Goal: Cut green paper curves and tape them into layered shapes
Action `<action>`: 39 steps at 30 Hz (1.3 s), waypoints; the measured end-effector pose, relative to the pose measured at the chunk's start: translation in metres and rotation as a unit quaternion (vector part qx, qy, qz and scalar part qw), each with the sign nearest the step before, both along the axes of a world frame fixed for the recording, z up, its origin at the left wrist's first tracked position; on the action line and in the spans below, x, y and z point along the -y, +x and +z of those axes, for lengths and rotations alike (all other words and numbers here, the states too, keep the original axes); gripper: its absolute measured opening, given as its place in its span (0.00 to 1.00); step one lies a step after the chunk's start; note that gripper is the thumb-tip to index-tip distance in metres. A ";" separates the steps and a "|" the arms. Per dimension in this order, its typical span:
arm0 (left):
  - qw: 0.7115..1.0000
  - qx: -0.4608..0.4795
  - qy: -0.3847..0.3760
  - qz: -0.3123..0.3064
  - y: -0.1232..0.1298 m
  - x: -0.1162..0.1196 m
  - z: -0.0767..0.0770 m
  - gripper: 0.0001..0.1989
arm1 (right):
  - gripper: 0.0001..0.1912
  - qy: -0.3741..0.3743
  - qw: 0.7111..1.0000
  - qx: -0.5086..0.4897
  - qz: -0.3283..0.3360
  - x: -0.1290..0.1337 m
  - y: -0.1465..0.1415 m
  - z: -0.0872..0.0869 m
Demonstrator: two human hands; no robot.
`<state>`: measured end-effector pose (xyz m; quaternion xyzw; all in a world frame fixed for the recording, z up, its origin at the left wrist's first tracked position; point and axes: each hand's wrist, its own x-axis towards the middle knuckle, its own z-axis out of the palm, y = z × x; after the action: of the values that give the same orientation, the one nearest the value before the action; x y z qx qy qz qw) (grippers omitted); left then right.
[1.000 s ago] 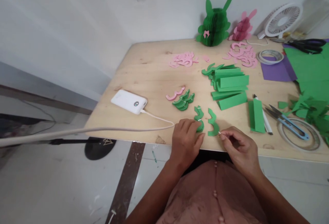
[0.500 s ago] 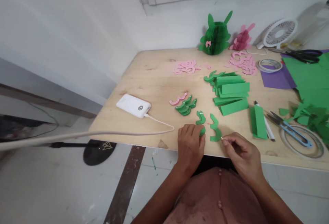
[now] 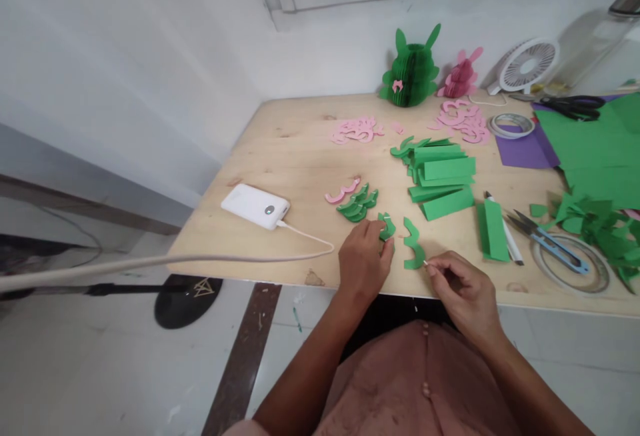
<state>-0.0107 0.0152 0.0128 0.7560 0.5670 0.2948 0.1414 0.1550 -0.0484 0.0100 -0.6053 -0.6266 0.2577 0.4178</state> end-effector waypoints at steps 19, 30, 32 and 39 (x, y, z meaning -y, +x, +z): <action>0.974 -0.203 -0.097 -0.033 0.004 -0.018 0.020 0.05 | 0.07 -0.063 0.994 -0.088 -0.020 0.000 0.001 0.013; 0.980 -0.185 -0.061 -0.044 0.000 -0.023 0.016 0.08 | 0.04 -0.119 0.930 -0.344 -0.058 -0.043 -0.013 0.033; 0.980 -0.185 -0.063 -0.036 0.000 -0.024 0.015 0.08 | 0.02 -0.117 0.915 -0.379 -0.070 -0.050 -0.015 0.033; 0.973 -0.212 -0.084 -0.024 0.004 -0.028 0.019 0.05 | 0.04 -0.127 0.901 -0.405 -0.089 -0.049 -0.009 0.029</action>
<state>-0.0063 0.0432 0.0320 0.8001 0.5885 0.0755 0.0885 0.1460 0.0001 0.0388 -0.5498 -0.3083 0.5203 0.5762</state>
